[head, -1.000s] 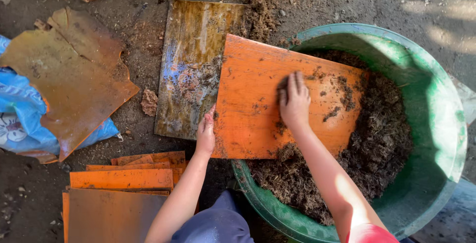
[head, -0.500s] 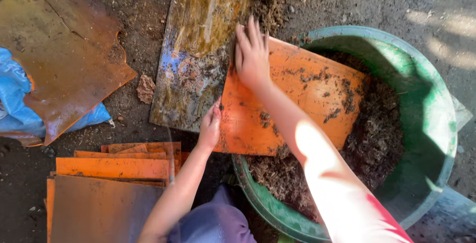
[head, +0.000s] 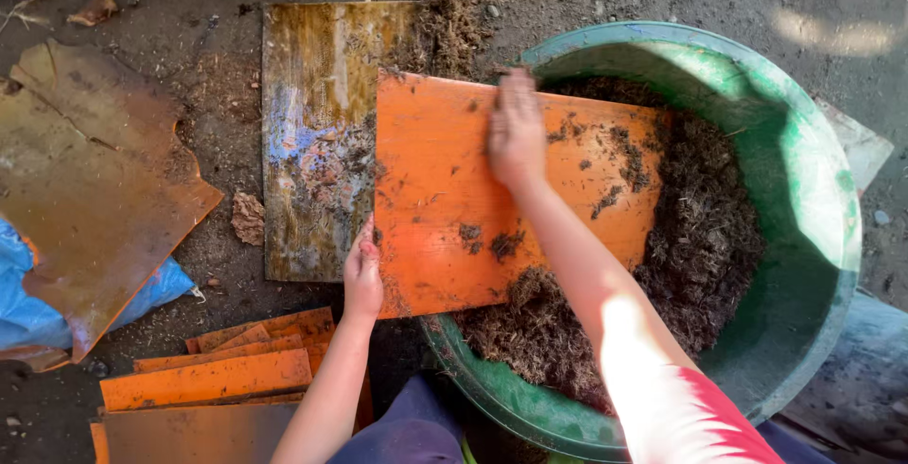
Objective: The person sits on a small stool and scrubs orange rectangular tiles with a dark fibrous material from a green basin. They handle the tiles one at a time, scrubbing both sides and stacking the cleaned tiles to the left.
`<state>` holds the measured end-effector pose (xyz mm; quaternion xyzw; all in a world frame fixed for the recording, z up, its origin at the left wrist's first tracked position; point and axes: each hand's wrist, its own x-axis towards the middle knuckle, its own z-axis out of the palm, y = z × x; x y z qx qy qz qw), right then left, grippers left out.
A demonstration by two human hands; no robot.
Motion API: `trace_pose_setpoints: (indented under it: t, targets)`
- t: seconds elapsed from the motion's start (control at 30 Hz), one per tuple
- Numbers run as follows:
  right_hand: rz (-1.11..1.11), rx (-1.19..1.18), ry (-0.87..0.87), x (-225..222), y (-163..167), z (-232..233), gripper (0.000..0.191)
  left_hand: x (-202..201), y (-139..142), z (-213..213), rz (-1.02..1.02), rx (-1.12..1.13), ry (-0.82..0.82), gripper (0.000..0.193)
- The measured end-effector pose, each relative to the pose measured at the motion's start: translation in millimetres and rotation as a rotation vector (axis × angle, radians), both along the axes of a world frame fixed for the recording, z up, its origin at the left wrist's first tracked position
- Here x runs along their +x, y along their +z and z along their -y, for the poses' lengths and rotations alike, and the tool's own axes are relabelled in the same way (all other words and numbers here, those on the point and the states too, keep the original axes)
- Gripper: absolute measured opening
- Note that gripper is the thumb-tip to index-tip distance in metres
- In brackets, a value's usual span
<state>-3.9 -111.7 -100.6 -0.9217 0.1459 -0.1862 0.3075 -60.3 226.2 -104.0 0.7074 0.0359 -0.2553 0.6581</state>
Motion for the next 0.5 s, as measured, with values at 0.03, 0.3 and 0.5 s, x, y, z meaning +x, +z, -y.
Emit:
trace_pose_setpoints:
  t: [0.03, 0.3, 0.5]
  targets:
    - [-0.012, 0.034, -0.098, -14, -10, 23, 0.054, 0, -1, -1, 0.006, 0.01, 0.004, 0.09]
    - [-0.177, 0.167, -0.597, -17, -18, 58, 0.07, 1, -3, -6, 0.04, 0.049, 0.031, 0.091]
    - [0.08, -0.011, -0.091, 49, 47, -125, 0.083, 7, 8, -1, 0.184, -0.095, 0.039, 0.092]
